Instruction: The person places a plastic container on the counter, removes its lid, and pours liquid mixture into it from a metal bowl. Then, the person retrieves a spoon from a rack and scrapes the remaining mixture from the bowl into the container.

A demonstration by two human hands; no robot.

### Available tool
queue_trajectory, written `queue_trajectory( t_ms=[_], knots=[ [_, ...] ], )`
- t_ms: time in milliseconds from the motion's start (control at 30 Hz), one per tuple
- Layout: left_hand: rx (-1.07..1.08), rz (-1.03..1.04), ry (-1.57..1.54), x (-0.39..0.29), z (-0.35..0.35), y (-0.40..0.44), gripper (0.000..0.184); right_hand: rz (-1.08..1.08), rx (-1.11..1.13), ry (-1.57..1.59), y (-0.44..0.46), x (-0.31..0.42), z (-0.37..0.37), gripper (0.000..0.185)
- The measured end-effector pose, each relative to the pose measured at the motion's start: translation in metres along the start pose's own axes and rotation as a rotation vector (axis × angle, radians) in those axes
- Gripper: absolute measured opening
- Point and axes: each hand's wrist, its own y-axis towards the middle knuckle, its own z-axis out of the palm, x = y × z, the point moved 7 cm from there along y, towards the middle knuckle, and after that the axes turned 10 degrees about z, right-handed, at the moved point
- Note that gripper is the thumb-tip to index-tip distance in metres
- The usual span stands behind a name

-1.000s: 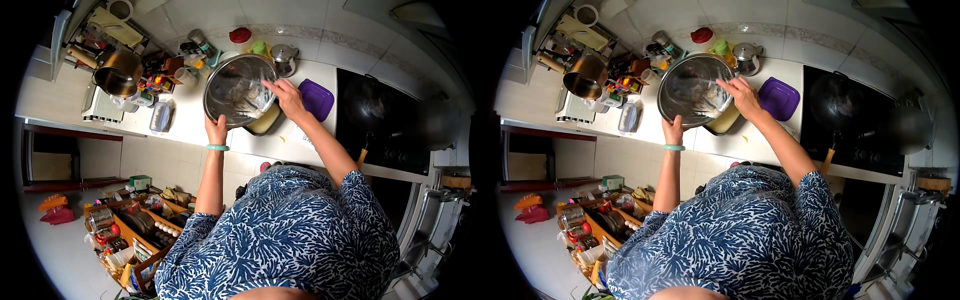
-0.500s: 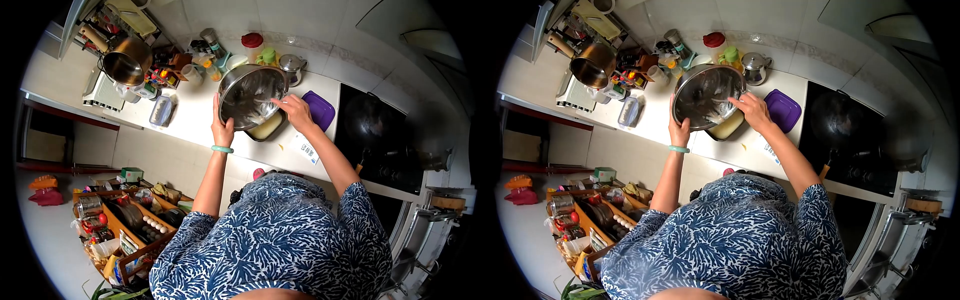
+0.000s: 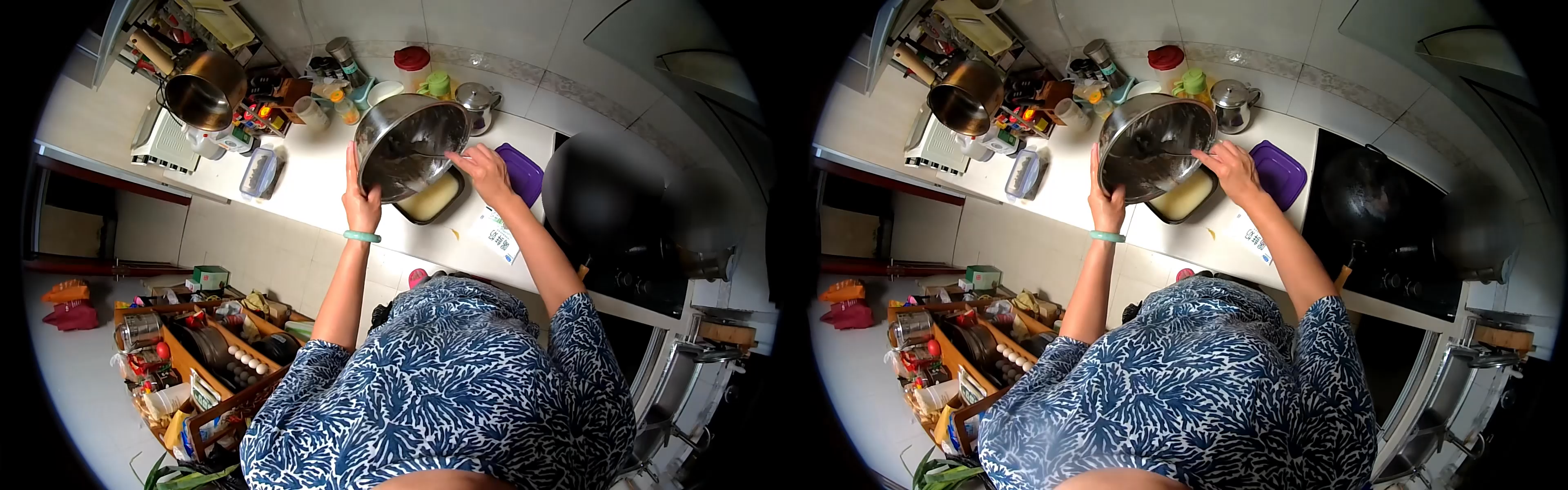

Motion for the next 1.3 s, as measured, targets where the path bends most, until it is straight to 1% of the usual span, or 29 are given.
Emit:
queue_trajectory(
  t_ms=[33, 67, 133, 167, 267, 300, 367, 400, 467, 500, 567, 600, 700, 733, 767, 833, 867, 900, 967, 1000, 1033, 1100, 1133, 1167, 1200, 1233, 1300],
  knots=[
    [-0.011, 0.025, 0.019, -0.001, -0.001, 0.0, 0.086, -0.045, 0.029, -0.002, -0.001, 0.002, 0.002, 0.043],
    [-0.023, 0.048, 0.039, -0.003, -0.001, 0.0, 0.086, -0.046, 0.031, 0.0, 0.002, -0.001, 0.004, 0.043],
    [-0.004, 0.012, 0.027, -0.002, 0.0, -0.002, 0.086, -0.019, -0.067, 0.037, 0.011, 0.004, -0.012, 0.042],
    [0.012, -0.014, 0.013, -0.001, 0.002, -0.002, 0.086, -0.015, -0.066, 0.037, 0.011, 0.001, -0.01, 0.042],
    [-0.02, 0.036, 0.014, -0.005, 0.002, 0.0, 0.087, 0.002, 0.13, -0.01, 0.0, -0.013, 0.013, 0.043],
    [-0.02, 0.036, 0.012, -0.005, 0.002, -0.001, 0.087, 0.002, 0.13, -0.013, -0.003, -0.014, 0.012, 0.043],
    [-0.015, -0.107, -0.103, 0.004, 0.002, -0.006, 0.082, 0.058, 0.141, 0.032, -0.009, -0.018, 0.011, 0.044],
    [-0.02, -0.08, -0.05, 0.003, 0.001, -0.007, 0.082, 0.057, 0.151, 0.033, -0.01, -0.015, 0.011, 0.044],
    [-0.026, -0.113, -0.033, 0.003, 0.001, -0.012, 0.082, 0.222, -0.046, 0.045, -0.014, -0.018, -0.001, 0.045],
    [-0.034, -0.128, -0.017, 0.003, 0.001, -0.012, 0.083, 0.223, -0.039, 0.045, -0.019, -0.016, 0.002, 0.045],
    [-0.037, -0.115, 0.014, 0.006, 0.002, -0.014, 0.084, 0.273, 0.074, 0.043, -0.033, -0.019, 0.02, 0.046],
    [-0.042, -0.116, 0.004, 0.006, 0.003, -0.015, 0.083, 0.265, 0.184, 0.084, -0.037, -0.015, 0.027, 0.046],
    [-0.039, -0.123, -0.007, 0.009, 0.005, -0.017, 0.083, 0.282, 0.157, 0.152, -0.038, -0.01, 0.025, 0.047],
    [-0.029, -0.134, -0.008, 0.01, 0.006, -0.02, 0.083, 0.318, 0.096, 0.171, -0.035, -0.011, 0.022, 0.046],
    [-0.023, -0.142, -0.007, 0.011, 0.007, -0.022, 0.083, 0.325, 0.103, 0.172, -0.034, -0.01, 0.022, 0.046],
    [-0.057, -0.094, 0.028, 0.008, 0.005, -0.019, 0.084, 0.391, 0.096, 0.141, -0.031, -0.014, 0.022, 0.042],
    [-0.073, 0.012, 0.107, 0.005, 0.004, -0.017, 0.088, 0.403, 0.149, 0.149, -0.032, -0.015, 0.027, 0.039],
    [-0.07, 0.011, 0.105, 0.005, 0.004, -0.019, 0.088, 0.407, 0.149, 0.148, -0.031, -0.011, 0.024, 0.039],
    [-0.078, -0.008, 0.13, 0.007, 0.003, -0.022, 0.087, 0.42, 0.287, 0.142, -0.031, -0.005, 0.031, 0.035],
    [-0.074, -0.009, 0.13, 0.006, 0.003, -0.022, 0.087, 0.439, 0.27, 0.107, -0.025, 0.002, 0.023, 0.03],
    [-0.068, -0.022, 0.129, 0.006, 0.003, -0.024, 0.087, 0.445, 0.272, 0.106, -0.018, 0.009, 0.019, 0.03],
    [-0.056, -0.038, 0.126, 0.007, 0.005, -0.026, 0.087, 0.428, 0.11, -0.08, -0.006, 0.022, 0.003, 0.028],
    [-0.074, 0.005, 0.133, 0.004, 0.004, -0.026, 0.087, 0.356, 0.059, -0.129, -0.004, 0.025, 0.004, 0.029],
    [-0.092, 0.05, 0.139, 0.001, 0.003, -0.024, 0.087, 0.361, 0.057, -0.132, -0.007, 0.022, 0.007, 0.029],
    [-0.115, 0.078, 0.17, 0.001, 0.001, -0.022, 0.086, 0.3, 0.081, -0.112, -0.008, 0.023, 0.011, 0.03],
    [-0.126, 0.067, 0.13, 0.004, 0.0, -0.021, 0.085, 0.237, 0.104, -0.093, -0.01, 0.025, 0.016, 0.031],
    [-0.101, 0.0, 0.073, 0.016, -0.002, -0.023, 0.085, 0.21, 0.122, -0.096, -0.013, 0.019, 0.017, 0.032]
  ],
)
